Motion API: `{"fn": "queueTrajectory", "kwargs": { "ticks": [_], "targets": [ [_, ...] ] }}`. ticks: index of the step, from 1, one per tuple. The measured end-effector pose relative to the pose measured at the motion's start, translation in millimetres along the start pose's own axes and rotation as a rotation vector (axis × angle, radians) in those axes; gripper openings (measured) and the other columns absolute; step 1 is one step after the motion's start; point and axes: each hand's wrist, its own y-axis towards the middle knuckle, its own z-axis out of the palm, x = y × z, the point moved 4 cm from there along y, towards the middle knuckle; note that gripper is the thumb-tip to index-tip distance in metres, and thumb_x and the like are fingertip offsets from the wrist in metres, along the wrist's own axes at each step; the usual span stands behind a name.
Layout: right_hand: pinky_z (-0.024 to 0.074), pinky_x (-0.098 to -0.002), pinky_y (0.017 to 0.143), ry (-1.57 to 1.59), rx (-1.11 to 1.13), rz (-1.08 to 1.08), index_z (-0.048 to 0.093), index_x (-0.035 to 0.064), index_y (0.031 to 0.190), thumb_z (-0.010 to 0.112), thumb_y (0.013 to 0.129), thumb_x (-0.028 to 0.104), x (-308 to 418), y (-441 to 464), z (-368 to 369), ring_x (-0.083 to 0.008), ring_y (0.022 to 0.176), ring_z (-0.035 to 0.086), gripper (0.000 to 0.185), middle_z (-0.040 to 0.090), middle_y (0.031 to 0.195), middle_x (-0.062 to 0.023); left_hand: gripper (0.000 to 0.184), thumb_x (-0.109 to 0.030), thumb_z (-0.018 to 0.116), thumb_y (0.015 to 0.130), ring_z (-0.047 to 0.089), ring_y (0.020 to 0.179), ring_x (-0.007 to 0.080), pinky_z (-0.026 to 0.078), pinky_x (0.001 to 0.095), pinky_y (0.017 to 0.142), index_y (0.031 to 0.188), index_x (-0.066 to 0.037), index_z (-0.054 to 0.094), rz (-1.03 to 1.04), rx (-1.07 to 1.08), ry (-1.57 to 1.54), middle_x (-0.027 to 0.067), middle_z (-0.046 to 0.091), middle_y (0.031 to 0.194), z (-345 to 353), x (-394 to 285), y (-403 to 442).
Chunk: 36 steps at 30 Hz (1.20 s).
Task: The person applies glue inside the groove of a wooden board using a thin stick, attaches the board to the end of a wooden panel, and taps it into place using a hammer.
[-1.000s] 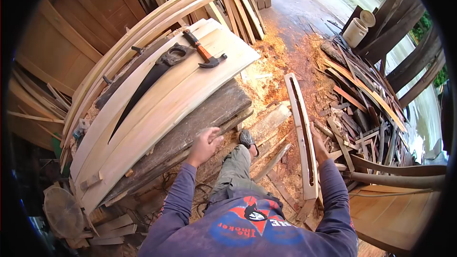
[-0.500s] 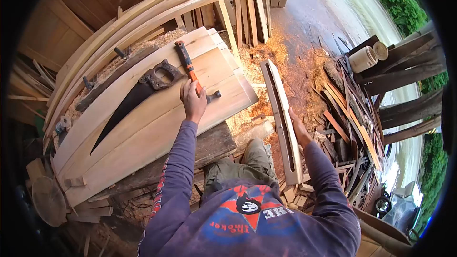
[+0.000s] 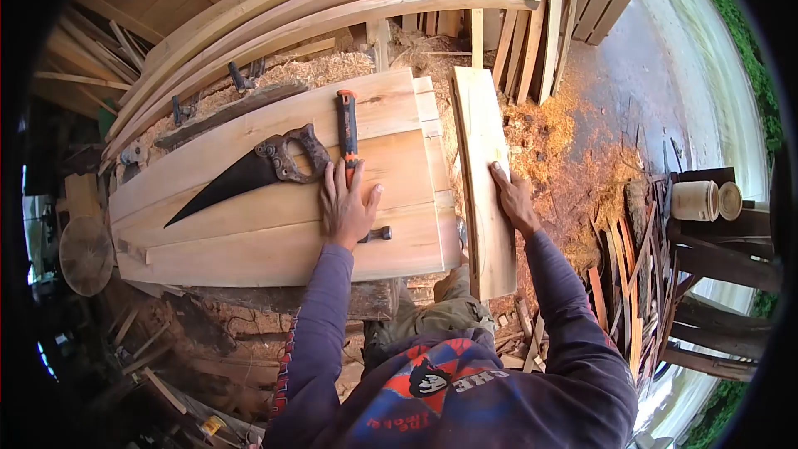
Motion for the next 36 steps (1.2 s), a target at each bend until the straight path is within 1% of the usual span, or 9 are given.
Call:
{"fn": "queueTrajectory", "kwargs": {
  "ticks": [3, 6, 13, 15, 21, 24, 30, 34, 36],
  "targets": [
    [0.0545, -0.0305, 0.082, -0.122, 0.051, -0.037, 0.070, -0.0040, 0.123, 0.062, 0.102, 0.048, 29.3, 27.6, 9.4, -0.0158, 0.091, 0.069, 0.057, 0.075, 0.106, -0.0148, 0.062, -0.040, 0.066, 0.096, 0.026, 0.147, 0.0468, 0.025, 0.0588, 0.117, 0.150, -0.015, 0.049, -0.026, 0.090, 0.069, 0.0256, 0.037, 0.155, -5.1, -7.3, 6.6],
    [0.0556, -0.0308, 0.080, -0.101, 0.093, -0.020, 0.069, -0.0038, 0.125, 0.063, 0.101, 0.048, 42.5, 38.4, 11.1, -0.0173, 0.091, 0.070, 0.057, 0.075, 0.107, -0.0168, 0.062, -0.041, 0.065, 0.096, 0.025, 0.148, 0.0458, 0.024, 0.0598, 0.116, 0.150, -0.017, 0.049, -0.040, 0.104, 0.040, 0.0260, 0.036, 0.155, -2.9, -5.6, 6.3],
    [0.0567, -0.0320, 0.077, -0.129, 0.177, 0.066, 0.066, -0.0043, 0.129, 0.063, 0.101, 0.045, 37.4, 54.1, -0.5, -0.0181, 0.088, 0.072, 0.057, 0.076, 0.101, -0.0164, 0.063, -0.041, 0.069, 0.092, 0.026, 0.148, 0.0432, 0.023, 0.0582, 0.117, 0.148, -0.016, 0.053, -0.066, 0.104, 0.043, 0.0244, 0.037, 0.155, -1.8, -6.2, 13.4],
    [0.0569, -0.0323, 0.076, -0.155, 0.173, 0.035, 0.065, -0.0037, 0.129, 0.064, 0.101, 0.044, 38.7, 55.9, -0.1, -0.0179, 0.085, 0.072, 0.055, 0.076, 0.098, -0.0162, 0.062, -0.038, 0.069, 0.093, 0.027, 0.147, 0.0451, 0.025, 0.0556, 0.117, 0.148, -0.015, 0.053, -0.057, 0.123, 0.059, 0.0274, 0.038, 0.153, -2.7, -6.9, 13.2],
    [0.0579, -0.0330, 0.074, -0.210, 0.160, -0.024, 0.065, -0.0008, 0.131, 0.065, 0.100, 0.043, 52.2, 59.0, 6.7, -0.0182, 0.084, 0.073, 0.054, 0.076, 0.099, -0.0186, 0.059, -0.038, 0.069, 0.092, 0.030, 0.146, 0.0448, 0.027, 0.0563, 0.116, 0.145, -0.014, 0.056, -0.042, 0.085, 0.066, 0.0275, 0.041, 0.150, -4.8, -7.9, 14.6],
    [0.0589, -0.0337, 0.074, -0.215, 0.161, -0.023, 0.063, -0.0007, 0.134, 0.066, 0.100, 0.043, 50.2, 54.0, 11.3, -0.0189, 0.085, 0.073, 0.055, 0.076, 0.100, -0.0194, 0.060, -0.042, 0.070, 0.091, 0.033, 0.145, 0.0445, 0.028, 0.0585, 0.114, 0.145, -0.019, 0.057, -0.048, 0.059, 0.061, 0.0242, 0.043, 0.151, -3.1, -4.8, 14.5],
    [0.0598, -0.0344, 0.073, -0.127, 0.124, 0.011, 0.060, -0.0011, 0.137, 0.068, 0.099, 0.042, 30.5, 30.2, 19.1, -0.0199, 0.083, 0.073, 0.058, 0.076, 0.103, -0.0212, 0.059, -0.040, 0.070, 0.091, 0.032, 0.145, 0.0443, 0.028, 0.0576, 0.115, 0.144, -0.018, 0.059, -0.053, 0.073, 0.042, 0.0244, 0.043, 0.152, -5.8, -2.7, 15.5],
    [0.0596, -0.0333, 0.074, -0.211, 0.114, -0.019, 0.058, -0.0021, 0.138, 0.068, 0.099, 0.041, 32.7, 29.3, 21.5, -0.0199, 0.084, 0.073, 0.059, 0.076, 0.104, -0.0211, 0.059, -0.038, 0.071, 0.091, 0.031, 0.146, 0.0451, 0.028, 0.0569, 0.115, 0.144, -0.017, 0.059, -0.048, 0.099, 0.042, 0.0259, 0.042, 0.152, -6.9, -1.8, 16.1],
    [0.0593, -0.0323, 0.074, -0.250, 0.133, 0.044, 0.057, -0.0031, 0.138, 0.070, 0.098, 0.041, 36.2, 26.8, 21.0, -0.0200, 0.085, 0.073, 0.060, 0.076, 0.104, -0.0204, 0.059, -0.038, 0.071, 0.091, 0.032, 0.145, 0.0453, 0.029, 0.0570, 0.115, 0.144, -0.017, 0.059, -0.047, 0.092, 0.041, 0.0261, 0.042, 0.152, -6.4, -0.8, 16.3]
  ]
}}
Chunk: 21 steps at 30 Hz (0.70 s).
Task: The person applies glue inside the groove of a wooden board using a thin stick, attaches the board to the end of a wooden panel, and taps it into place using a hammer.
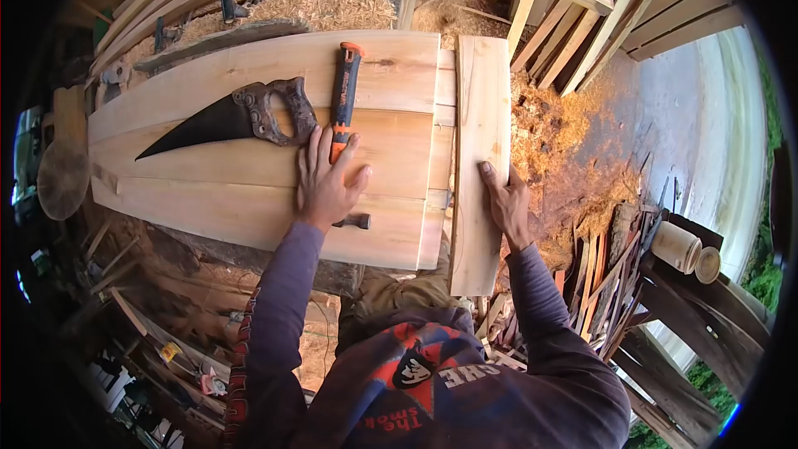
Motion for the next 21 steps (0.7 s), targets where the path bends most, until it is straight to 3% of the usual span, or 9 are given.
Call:
{"fn": "queueTrajectory", "kwargs": {
  "ticks": [4, 8, 10, 21],
  "targets": [
    [0.0596, -0.0328, 0.071, 0.050, -0.008, -0.083, 0.059, -0.0028, 0.135, 0.071, 0.097, 0.043, -1.4, 2.8, 3.1, -0.0201, 0.082, 0.073, 0.060, 0.076, 0.101, -0.0207, 0.058, -0.038, 0.071, 0.091, 0.033, 0.145, 0.0457, 0.030, 0.0570, 0.114, 0.144, -0.018, 0.059, 0.039, -0.028, 0.018, 0.0264, 0.043, 0.152, 2.8, 1.2, -2.7],
    [0.0591, -0.0322, 0.078, 0.014, 0.039, 0.048, 0.060, -0.0022, 0.135, 0.071, 0.097, 0.044, -3.7, -4.7, 6.5, -0.0200, 0.093, 0.072, 0.061, 0.074, 0.110, -0.0200, 0.057, -0.038, 0.070, 0.092, 0.033, 0.145, 0.0458, 0.031, 0.0571, 0.114, 0.144, -0.018, 0.059, 0.059, -0.039, 0.011, 0.0262, 0.043, 0.152, 9.0, 0.4, -4.5],
    [0.0591, -0.0337, 0.082, 0.055, -0.038, -0.105, 0.060, -0.0020, 0.136, 0.072, 0.096, 0.044, -8.1, -4.0, 12.6, -0.0211, 0.096, 0.072, 0.061, 0.074, 0.112, -0.0209, 0.056, -0.038, 0.070, 0.092, 0.034, 0.144, 0.0459, 0.031, 0.0576, 0.113, 0.144, -0.018, 0.060, 0.079, -0.082, 0.045, 0.0259, 0.044, 0.151, 7.6, 0.6, -5.1],
    [0.0563, -0.0346, 0.084, 0.038, -0.035, -0.066, 0.063, -0.0054, 0.129, 0.069, 0.097, 0.046, -17.0, 1.0, 20.6, -0.0219, 0.095, 0.071, 0.061, 0.074, 0.111, -0.0204, 0.056, -0.039, 0.069, 0.092, 0.033, 0.145, 0.0429, 0.030, 0.0582, 0.112, 0.143, -0.017, 0.061, 0.066, -0.079, 0.022, 0.0249, 0.043, 0.152, 8.7, 5.2, -6.7]
  ]
}}
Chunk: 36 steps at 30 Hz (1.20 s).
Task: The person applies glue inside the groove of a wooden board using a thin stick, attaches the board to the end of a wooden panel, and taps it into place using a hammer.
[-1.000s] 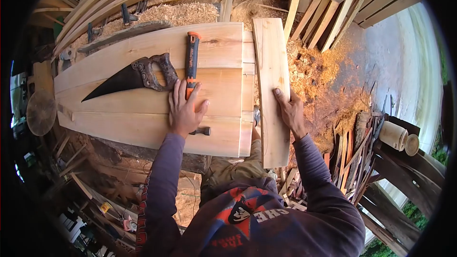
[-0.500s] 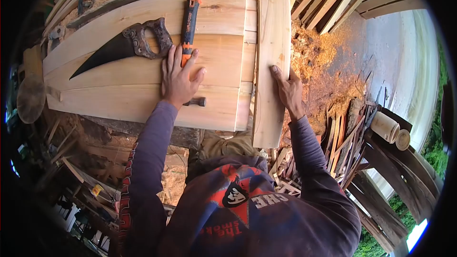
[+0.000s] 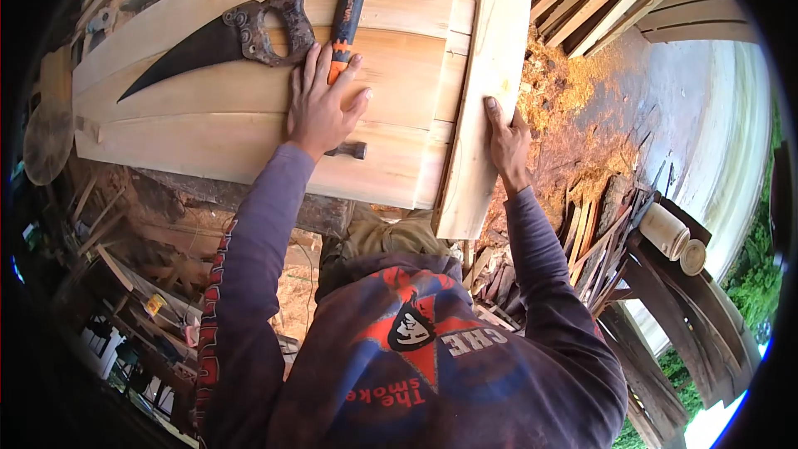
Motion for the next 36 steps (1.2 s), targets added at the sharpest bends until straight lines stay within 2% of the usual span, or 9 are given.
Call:
{"fn": "queueTrajectory", "kwargs": {
  "ticks": [10, 14, 16, 18, 22, 26, 27, 30, 36],
  "targets": [
    [0.0620, -0.0383, 0.065, -0.063, -0.012, -0.190, 0.055, -0.0087, 0.124, 0.068, 0.094, 0.057, -11.6, 7.3, 5.5, -0.0225, 0.075, 0.071, 0.074, 0.071, 0.097, -0.0176, 0.053, -0.039, 0.069, 0.093, 0.032, 0.147, 0.0399, 0.031, 0.0549, 0.114, 0.141, -0.018, 0.062, -0.041, -0.023, -0.017, 0.0229, 0.040, 0.157, 0.4, 5.7, -3.8],
    [0.0634, -0.0407, 0.071, -0.041, 0.120, -0.078, 0.051, -0.0083, 0.127, 0.073, 0.089, 0.059, -15.1, 6.4, 4.2, -0.0242, 0.079, 0.071, 0.080, 0.070, 0.101, -0.0181, 0.046, -0.028, 0.069, 0.094, 0.042, 0.140, 0.0410, 0.038, 0.0506, 0.111, 0.137, -0.015, 0.063, -0.016, -0.225, -0.122, 0.0220, 0.043, 0.154, -7.3, 5.6, -17.3],
    [0.0634, -0.0427, 0.078, -0.062, 0.141, 0.027, 0.049, -0.0064, 0.128, 0.077, 0.084, 0.060, -16.3, 8.8, 2.2, -0.0258, 0.086, 0.071, 0.085, 0.070, 0.105, -0.0195, 0.046, -0.020, 0.069, 0.093, 0.044, 0.136, 0.0415, 0.038, 0.0535, 0.109, 0.137, -0.008, 0.062, -0.150, -0.563, -0.068, 0.0241, 0.042, 0.153, -15.6, 5.6, -40.3],
    [0.0638, -0.0436, 0.076, -0.115, 0.109, 0.000, 0.049, -0.0046, 0.127, 0.076, 0.082, 0.064, -13.3, 5.0, 5.1, -0.0258, 0.085, 0.071, 0.086, 0.068, 0.105, -0.0196, 0.046, -0.009, 0.067, 0.096, 0.048, 0.133, 0.0395, 0.041, 0.0480, 0.109, 0.138, 0.005, 0.052, -0.453, -0.693, -0.201, 0.0257, 0.048, 0.145, -24.6, -34.4, -87.2],
    [0.0588, -0.0485, 0.087, -0.200, 0.090, -0.027, 0.053, -0.0073, 0.126, 0.068, 0.086, 0.070, -2.1, 0.8, 8.4, -0.0289, 0.098, 0.069, 0.089, 0.069, 0.106, -0.0230, 0.036, -0.006, 0.063, 0.100, 0.052, 0.117, 0.0219, 0.043, 0.0360, 0.100, 0.131, 0.003, 0.049, -0.965, -0.576, -0.702, 0.0146, 0.054, 0.126, 5.1, -125.2, -208.5],
    [0.0606, -0.0464, 0.082, -0.194, 0.117, -0.086, 0.057, -0.0046, 0.124, 0.068, 0.086, 0.069, 4.4, -3.5, 4.2, -0.0279, 0.090, 0.072, 0.083, 0.072, 0.104, -0.0222, 0.043, -0.031, 0.061, 0.104, 0.058, 0.112, 0.0157, 0.045, 0.0306, 0.096, 0.133, -0.002, 0.049, -1.391, -0.235, -1.441, 0.0083, 0.061, 0.118, 56.0, -147.3, -245.8],
    [0.0611, -0.0451, 0.080, -0.182, 0.130, -0.067, 0.058, -0.0057, 0.123, 0.068, 0.087, 0.069, 1.3, -3.9, 5.6, -0.0274, 0.087, 0.072, 0.084, 0.072, 0.104, -0.0220, 0.049, -0.033, 0.064, 0.103, 0.060, 0.119, 0.0219, 0.048, 0.0370, 0.102, 0.136, -0.002, 0.048, -1.501, -0.133, -1.535, 0.0119, 0.062, 0.127, 65.4, -140.7, -240.7],
    [0.0623, -0.0420, 0.076, -0.098, 0.152, -0.081, 0.056, -0.0069, 0.123, 0.071, 0.087, 0.064, -9.8, 3.8, 4.9, -0.0262, 0.082, 0.073, 0.081, 0.072, 0.105, -0.0220, 0.053, -0.035, 0.067, 0.101, 0.056, 0.128, 0.0230, 0.044, 0.0402, 0.109, 0.140, -0.004, 0.049, -1.337, -0.265, -2.086, 0.0111, 0.058, 0.138, 74.5, -135.4, -198.4],
    [0.0611, -0.0349, 0.068, -0.047, 0.231, -0.075, 0.050, -0.0124, 0.123, 0.079, 0.084, 0.058, 9.8, 1.7, 1.1, -0.0240, 0.076, 0.072, 0.085, 0.072, 0.099, -0.0232, 0.059, -0.025, 0.073, 0.096, 0.051, 0.131, 0.0223, 0.040, 0.0424, 0.112, 0.146, -0.005, 0.048, -1.377, -0.337, -1.934, 0.0070, 0.056, 0.141, 71.4, -133.9, -182.0]
  ]
}}
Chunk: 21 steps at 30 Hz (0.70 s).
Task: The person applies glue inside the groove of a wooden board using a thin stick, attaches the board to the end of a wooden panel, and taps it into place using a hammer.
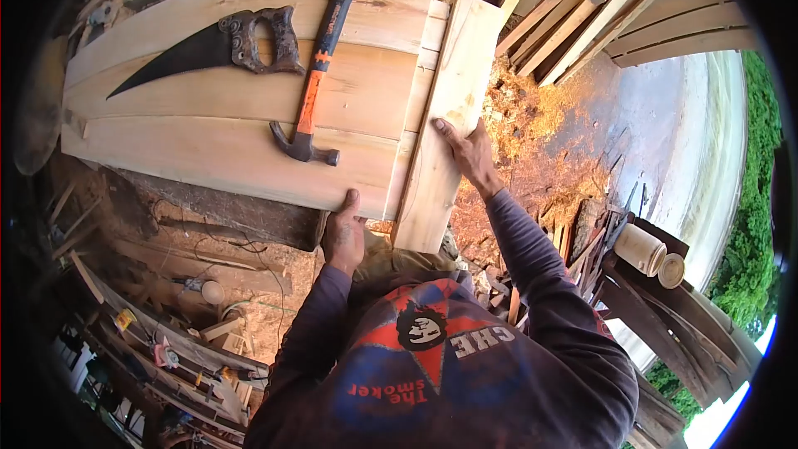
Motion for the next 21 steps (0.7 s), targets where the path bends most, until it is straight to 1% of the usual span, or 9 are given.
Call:
{"fn": "queueTrajectory", "kwargs": {
  "ticks": [4, 6, 8, 9, 11, 12, 14, 18, 21],
  "targets": [
    [0.0596, -0.0343, 0.062, 0.094, 0.085, 0.018, 0.043, -0.0148, 0.125, 0.081, 0.081, 0.061, -30.9, 15.2, -4.1, -0.0240, 0.073, 0.071, 0.095, 0.071, 0.091, -0.0222, 0.060, -0.023, 0.075, 0.094, 0.053, 0.128, 0.0213, 0.039, 0.0414, 0.111, 0.145, -0.006, 0.048, -0.021, -0.017, 0.033, 0.0062, 0.056, 0.139, 1.4, -2.9, -4.0],
    [0.0591, -0.0362, 0.058, -0.103, 0.035, 0.094, 0.038, -0.0150, 0.122, 0.081, 0.079, 0.063, -32.6, 14.5, -6.3, -0.0246, 0.072, 0.071, 0.100, 0.068, 0.086, -0.0227, 0.059, -0.022, 0.075, 0.094, 0.053, 0.127, 0.0204, 0.039, 0.0406, 0.111, 0.144, -0.006, 0.049, -0.016, 0.043, 0.015, 0.0049, 0.057, 0.137, 5.5, -4.9, -2.6],
    [0.0603, -0.0407, 0.061, -0.097, 0.021, 0.058, 0.041, -0.0137, 0.117, 0.081, 0.077, 0.066, -8.0, 6.9, -8.5, -0.0277, 0.071, 0.070, 0.098, 0.065, 0.089, -0.0250, 0.054, -0.021, 0.074, 0.094, 0.053, 0.126, 0.0198, 0.039, 0.0402, 0.109, 0.142, -0.006, 0.052, 0.002, 0.018, 0.013, 0.0044, 0.058, 0.136, 6.7, -5.3, -0.8],
    [0.0608, -0.0427, 0.074, -0.195, 0.066, 0.086, 0.041, -0.0128, 0.126, 0.078, 0.079, 0.067, 6.1, 3.3, -9.6, -0.0300, 0.085, 0.071, 0.099, 0.064, 0.104, -0.0293, 0.050, -0.021, 0.074, 0.095, 0.054, 0.125, 0.0191, 0.040, 0.0399, 0.108, 0.139, -0.006, 0.055, 0.010, -0.002, 0.007, 0.0039, 0.059, 0.134, 5.6, -3.1, -1.0],
    [0.0557, -0.0473, 0.100, -0.019, 0.085, 0.165, 0.045, -0.0129, 0.136, 0.073, 0.085, 0.064, -6.1, 9.1, -7.6, -0.0358, 0.110, 0.068, 0.097, 0.060, 0.128, -0.0349, 0.046, -0.022, 0.073, 0.095, 0.055, 0.123, 0.0187, 0.041, 0.0393, 0.107, 0.135, -0.005, 0.058, -0.018, -0.004, 0.021, 0.0036, 0.061, 0.132, 1.3, -0.6, 2.8],
    [0.0479, -0.0489, 0.110, 0.065, 0.053, 0.046, 0.049, -0.0116, 0.136, 0.072, 0.089, 0.057, -5.5, 22.1, 2.9, -0.0371, 0.120, 0.064, 0.087, 0.059, 0.135, -0.0321, 0.043, -0.023, 0.073, 0.095, 0.056, 0.121, 0.0182, 0.043, 0.0388, 0.105, 0.132, -0.004, 0.061, -0.034, 0.003, 0.039, 0.0032, 0.062, 0.129, 0.8, -1.4, 2.3],
    [0.0479, -0.0461, 0.110, 0.330, 0.042, 0.097, 0.050, -0.0088, 0.139, 0.072, 0.092, 0.050, -10.5, 21.8, 11.6, -0.0332, 0.121, 0.063, 0.078, 0.061, 0.134, -0.0268, 0.039, -0.024, 0.073, 0.095, 0.059, 0.116, 0.0181, 0.045, 0.0378, 0.101, 0.127, -0.003, 0.064, 0.007, -0.018, 0.046, 0.0041, 0.064, 0.125, 5.5, -5.6, 1.8],
    [0.0562, -0.0338, 0.094, 0.365, -0.020, 0.053, 0.058, -0.0077, 0.131, 0.078, 0.091, 0.036, -2.7, 15.9, 14.3, -0.0240, 0.103, 0.068, 0.062, 0.067, 0.122, -0.0189, 0.046, -0.028, 0.076, 0.093, 0.061, 0.106, 0.0183, 0.049, 0.0360, 0.092, 0.127, 0.001, 0.064, -0.003, -0.037, 0.039, 0.0074, 0.065, 0.120, -11.5, 5.2, 8.2],
    [0.0561, -0.0327, 0.092, 0.406, 0.098, 0.129, 0.057, -0.0076, 0.133, 0.075, 0.093, 0.036, -9.3, 27.1, 11.0, -0.0233, 0.101, 0.067, 0.062, 0.067, 0.122, -0.0186, 0.044, -0.031, 0.076, 0.093, 0.062, 0.099, 0.0171, 0.050, 0.0333, 0.087, 0.118, 0.004, 0.069, 0.030, -0.023, 0.103, 0.0072, 0.068, 0.112, -13.9, 7.7, 12.2]
  ]
}}
